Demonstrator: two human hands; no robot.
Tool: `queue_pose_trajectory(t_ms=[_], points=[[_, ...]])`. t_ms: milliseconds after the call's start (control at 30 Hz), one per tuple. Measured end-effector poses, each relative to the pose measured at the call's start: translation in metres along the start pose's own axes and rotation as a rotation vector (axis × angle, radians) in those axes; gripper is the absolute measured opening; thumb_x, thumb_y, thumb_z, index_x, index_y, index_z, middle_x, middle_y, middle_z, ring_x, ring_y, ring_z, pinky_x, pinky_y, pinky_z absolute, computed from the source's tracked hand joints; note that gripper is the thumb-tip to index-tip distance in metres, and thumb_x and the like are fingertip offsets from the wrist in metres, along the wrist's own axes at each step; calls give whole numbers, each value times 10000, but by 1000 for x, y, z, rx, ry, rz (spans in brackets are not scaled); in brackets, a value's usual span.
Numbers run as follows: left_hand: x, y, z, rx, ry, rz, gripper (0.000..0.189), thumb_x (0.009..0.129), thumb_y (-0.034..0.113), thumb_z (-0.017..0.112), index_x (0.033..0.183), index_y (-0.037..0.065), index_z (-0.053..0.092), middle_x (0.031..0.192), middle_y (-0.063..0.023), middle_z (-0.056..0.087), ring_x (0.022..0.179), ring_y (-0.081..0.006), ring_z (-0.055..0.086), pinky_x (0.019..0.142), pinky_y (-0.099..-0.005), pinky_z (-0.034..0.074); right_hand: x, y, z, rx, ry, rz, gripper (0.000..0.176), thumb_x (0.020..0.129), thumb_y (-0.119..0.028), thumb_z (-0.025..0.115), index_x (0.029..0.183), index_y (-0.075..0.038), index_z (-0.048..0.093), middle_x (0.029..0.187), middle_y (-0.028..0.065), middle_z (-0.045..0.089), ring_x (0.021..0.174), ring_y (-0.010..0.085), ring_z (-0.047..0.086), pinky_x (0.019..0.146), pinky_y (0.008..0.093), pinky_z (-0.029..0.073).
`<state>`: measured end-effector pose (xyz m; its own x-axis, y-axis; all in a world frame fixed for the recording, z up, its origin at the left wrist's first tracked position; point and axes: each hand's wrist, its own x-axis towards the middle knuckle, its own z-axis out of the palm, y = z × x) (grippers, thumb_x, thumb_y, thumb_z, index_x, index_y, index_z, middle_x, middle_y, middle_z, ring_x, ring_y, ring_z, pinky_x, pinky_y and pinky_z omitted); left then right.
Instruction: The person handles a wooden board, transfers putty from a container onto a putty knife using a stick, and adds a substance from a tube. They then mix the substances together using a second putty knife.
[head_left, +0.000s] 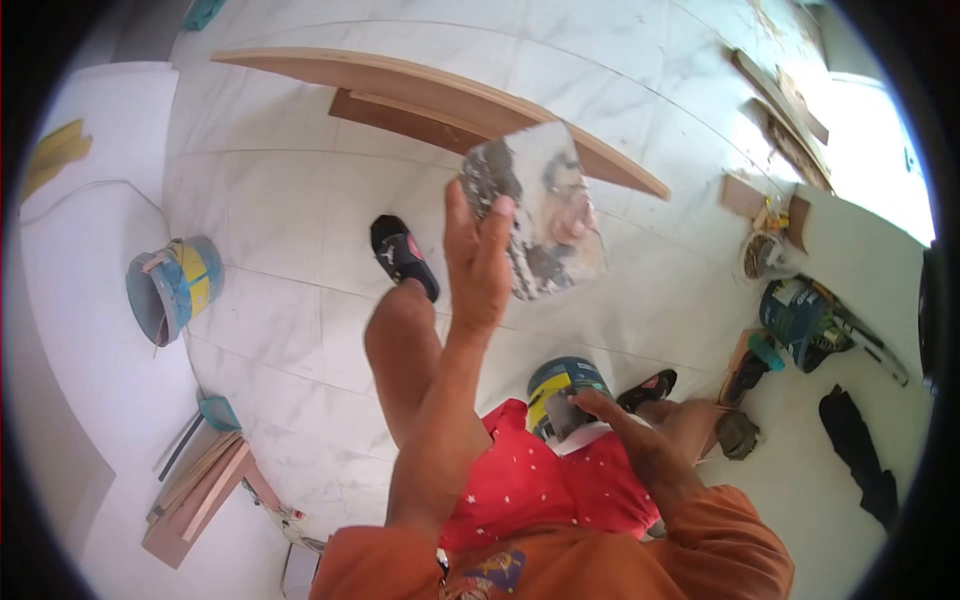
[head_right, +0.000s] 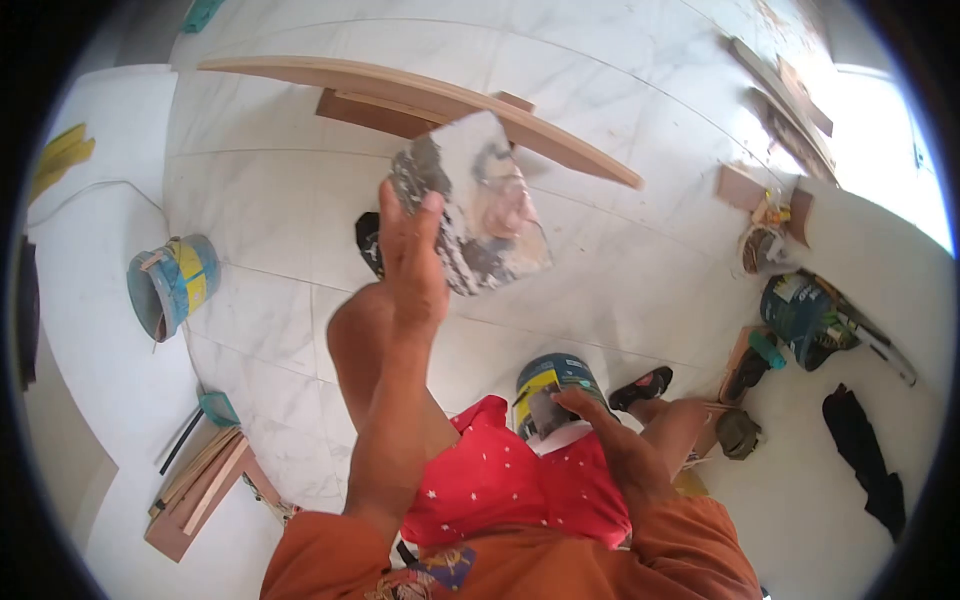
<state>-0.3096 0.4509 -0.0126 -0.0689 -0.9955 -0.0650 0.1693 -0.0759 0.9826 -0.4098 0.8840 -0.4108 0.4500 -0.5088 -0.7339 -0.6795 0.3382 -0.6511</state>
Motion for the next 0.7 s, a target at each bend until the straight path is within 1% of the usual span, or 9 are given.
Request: queue_pose_trajectory(t_ms=[33, 67, 167, 233, 300, 400, 533, 600, 700], points=[[7, 7, -9, 33, 22, -41, 430, 967, 163, 540, 1333, -11, 399, 1203, -98, 562, 1059, -143, 516, 949, -288, 406, -8, -23, -12, -55, 16, -35, 366, 978, -314, 486, 1125, -24, 655, 1017, 186, 694, 954, 292, 678, 860, 394, 526], [10, 13, -13, 81, 40, -94, 494, 959, 169, 553, 1378, -13, 365, 1256, -109, 537, 1115, -167, 507, 987, -303, 393, -18, -38, -26, 115, -128, 26, 421, 943, -354, 509, 1148, -19, 660, 1026, 249, 683, 1023, 355, 660, 912, 423, 501], [40, 6, -25, -13, 165, -224, 514, 945, 176, 561, 1400, 26, 373, 1294, -108, 511, 1159, -192, 518, 984, -339, 429, 27, -77, -15, -351, -272, -78, 478, 917, -404, 530, 1175, -21, 653, 1034, 245, 689, 1051, 379, 647, 936, 444, 483], [61, 24, -40, -27, 73, -214, 439, 944, 173, 542, 1346, 52, 414, 1253, -96, 526, 1142, -188, 527, 957, -345, 449, 39, -157, -64, 312, -95, 331, 493, 900, -424, 552, 1175, -27, 653, 1036, 222, 700, 1033, 358, 657, 895, 433, 495], [66, 18, -39, 40, 54, -202, 372, 949, 169, 546, 1288, 51, 444, 1197, -78, 550, 1102, -174, 535, 939, -324, 446, 94, -156, -34, 476, 38, 168, 510, 904, -438, 548, 1185, -23, 643, 1033, 183, 705, 1017, 320, 662, 888, 412, 487], [82, 12, -56, 128, 40, -148, 371, 961, 161, 567, 1289, 36, 446, 1158, -69, 577, 1051, -149, 547, 915, -289, 439, 117, -213, -82, 1079, 85, -175, 509, 899, -415, 573, 1205, -12, 628, 1078, 175, 681, 1082, 308, 622, 916, 398, 463], [99, 45, -46, 155, -4, -14, 447, 941, 163, 550, 1340, 16, 411, 1240, -122, 541, 1113, -206, 532, 966, -339, 427, 132, -286, -154, 914, 127, 76, 498, 895, -377, 604, 1201, 15, 633, 1091, 176, 682, 1082, 268, 621, 911, 382, 469], [105, 41, -47, 117, -29, 21, 458, 936, 170, 547, 1342, 13, 406, 1261, -131, 530, 1131, -225, 528, 984, -354, 419, 125, -285, -170, 897, 124, 148, 492, 893, -357, 620, 1199, 28, 635, 1097, 176, 682, 1082, 248, 620, 908, 374, 471], [120, 47, -56, 200, -75, -43, 484, 927, 177, 552, 1354, 16, 391, 1281, -134, 527, 1158, -235, 526, 1016, -365, 404, 149, -253, -150, 1136, -4, 103, 473, 904, -351, 604, 1223, -4, 638, 1200, 183, 664, 1155, 241, 611, 939, 357, 468]])
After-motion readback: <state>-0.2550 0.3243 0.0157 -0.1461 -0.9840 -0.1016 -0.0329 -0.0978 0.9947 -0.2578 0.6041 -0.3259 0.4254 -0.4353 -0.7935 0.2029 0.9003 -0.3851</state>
